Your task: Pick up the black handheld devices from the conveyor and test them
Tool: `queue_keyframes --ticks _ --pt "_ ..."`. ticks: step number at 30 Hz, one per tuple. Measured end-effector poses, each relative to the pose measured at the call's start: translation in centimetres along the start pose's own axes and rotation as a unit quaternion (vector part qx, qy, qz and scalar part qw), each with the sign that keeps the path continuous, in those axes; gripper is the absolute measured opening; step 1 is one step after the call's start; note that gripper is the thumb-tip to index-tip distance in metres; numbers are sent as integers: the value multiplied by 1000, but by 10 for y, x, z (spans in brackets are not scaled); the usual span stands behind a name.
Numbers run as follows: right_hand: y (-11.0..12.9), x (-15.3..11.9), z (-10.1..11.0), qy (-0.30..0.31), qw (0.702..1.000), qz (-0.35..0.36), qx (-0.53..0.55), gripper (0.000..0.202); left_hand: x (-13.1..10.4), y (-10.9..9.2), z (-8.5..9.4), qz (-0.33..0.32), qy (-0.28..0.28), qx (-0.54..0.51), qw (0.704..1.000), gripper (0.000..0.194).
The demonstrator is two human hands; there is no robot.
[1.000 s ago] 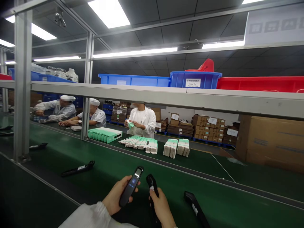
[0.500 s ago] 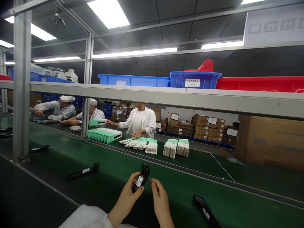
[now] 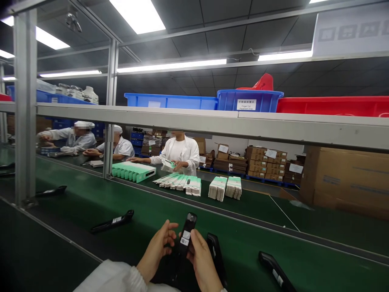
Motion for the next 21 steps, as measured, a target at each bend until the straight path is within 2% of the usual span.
queue_keyframes --ticks 3,6,11,14,16,20,21 --pt "-1 -2 -1 3 1000 -16 -13 51 8 4 19 24 -35 -35 998 60" --pt "-4 -3 0 -16 999 -36 -36 51 9 5 26 33 -45 -48 997 61" --pt "-17 0 12 -46 980 -85 -171 46 4 3 19 36 -11 -12 999 60" --pt "-22 5 22 -48 960 -61 -268 31 3 6 14 52 5 28 998 57" --pt "-23 7 29 -71 938 -23 -340 34 3 8 11 66 25 59 996 51" --pt "-26 9 43 -132 838 -27 -529 46 2 10 6 71 68 116 988 39" --pt "-27 9 45 -135 824 -32 -549 46 2 10 5 70 74 126 987 38"
Point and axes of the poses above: each hand's wrist, its own x-axis towards the middle knuckle, its own z-axis out of the back of the hand, y = z × x, the point moved 3 cm from there along x, towards the middle knuckle, and after that the axes turned 11 degrees about y, right-handed, at the moved point
